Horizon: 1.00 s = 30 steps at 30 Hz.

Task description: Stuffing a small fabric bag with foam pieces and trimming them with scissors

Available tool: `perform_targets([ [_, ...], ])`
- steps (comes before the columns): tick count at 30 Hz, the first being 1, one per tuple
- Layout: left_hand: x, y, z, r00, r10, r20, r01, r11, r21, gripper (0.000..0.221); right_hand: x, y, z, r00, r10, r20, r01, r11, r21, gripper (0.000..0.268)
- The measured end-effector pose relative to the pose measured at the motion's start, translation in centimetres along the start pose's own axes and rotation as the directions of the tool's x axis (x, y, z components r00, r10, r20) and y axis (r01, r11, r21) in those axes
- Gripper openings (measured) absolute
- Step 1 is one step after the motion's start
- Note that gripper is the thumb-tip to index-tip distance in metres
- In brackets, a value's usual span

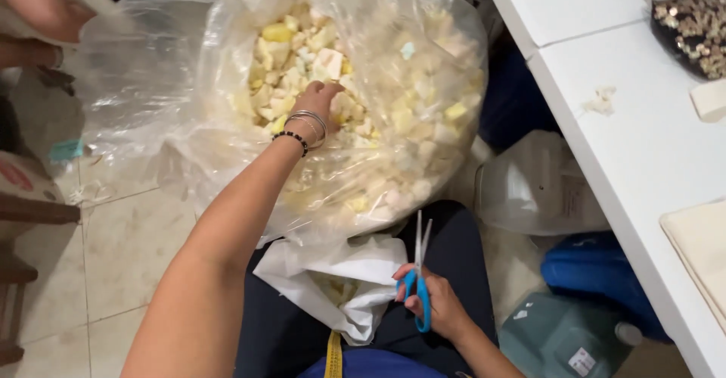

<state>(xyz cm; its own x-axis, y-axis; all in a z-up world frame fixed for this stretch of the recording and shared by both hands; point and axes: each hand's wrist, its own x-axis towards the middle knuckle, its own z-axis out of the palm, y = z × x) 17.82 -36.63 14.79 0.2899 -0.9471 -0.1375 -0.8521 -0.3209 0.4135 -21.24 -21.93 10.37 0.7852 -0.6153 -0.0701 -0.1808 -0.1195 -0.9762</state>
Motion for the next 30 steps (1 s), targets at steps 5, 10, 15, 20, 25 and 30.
perform_targets([
  [5, 1.8, 1.4, 2.1, 0.936, -0.147, 0.319, 0.043, 0.949, 0.311, 0.091, 0.5, 0.2, -0.7, 0.999, -0.03, 0.032, 0.03, 1.0, 0.005, 0.071],
  [10, 1.8, 0.3, 2.7, 0.999, -0.006, 0.045, 0.0, 0.99, 0.143, 0.055, 0.0, 0.9, -1.0, 0.994, 0.093, 0.066, -0.11, 0.934, 0.34, 0.067],
  [15, 1.1, -0.5, -0.6, 0.972, 0.112, -0.208, -0.116, 0.993, -0.007, 0.043, 0.1, 0.1, -0.8, 0.999, 0.024, 0.033, -0.029, 0.985, 0.171, 0.073],
  [20, 1.5, -1.9, -4.2, 0.934, 0.166, -0.318, -0.227, 0.96, -0.165, 0.038, 0.2, -0.1, -0.6, 0.999, -0.006, 0.032, 0.004, 0.998, 0.055, 0.072],
  [25, -4.7, 2.1, -8.8, 0.968, -0.251, 0.027, 0.181, 0.613, -0.769, 0.025, -0.4, 0.3, 0.1, 1.0, 0.013, 0.024, -0.014, 0.998, 0.054, 0.064],
  [30, -12.3, 3.1, -10.0, 0.979, -0.174, 0.105, 0.176, 0.463, -0.869, 0.026, -0.5, 0.8, 0.3, 1.0, -0.026, 0.002, 0.026, 0.999, -0.046, 0.053],
])
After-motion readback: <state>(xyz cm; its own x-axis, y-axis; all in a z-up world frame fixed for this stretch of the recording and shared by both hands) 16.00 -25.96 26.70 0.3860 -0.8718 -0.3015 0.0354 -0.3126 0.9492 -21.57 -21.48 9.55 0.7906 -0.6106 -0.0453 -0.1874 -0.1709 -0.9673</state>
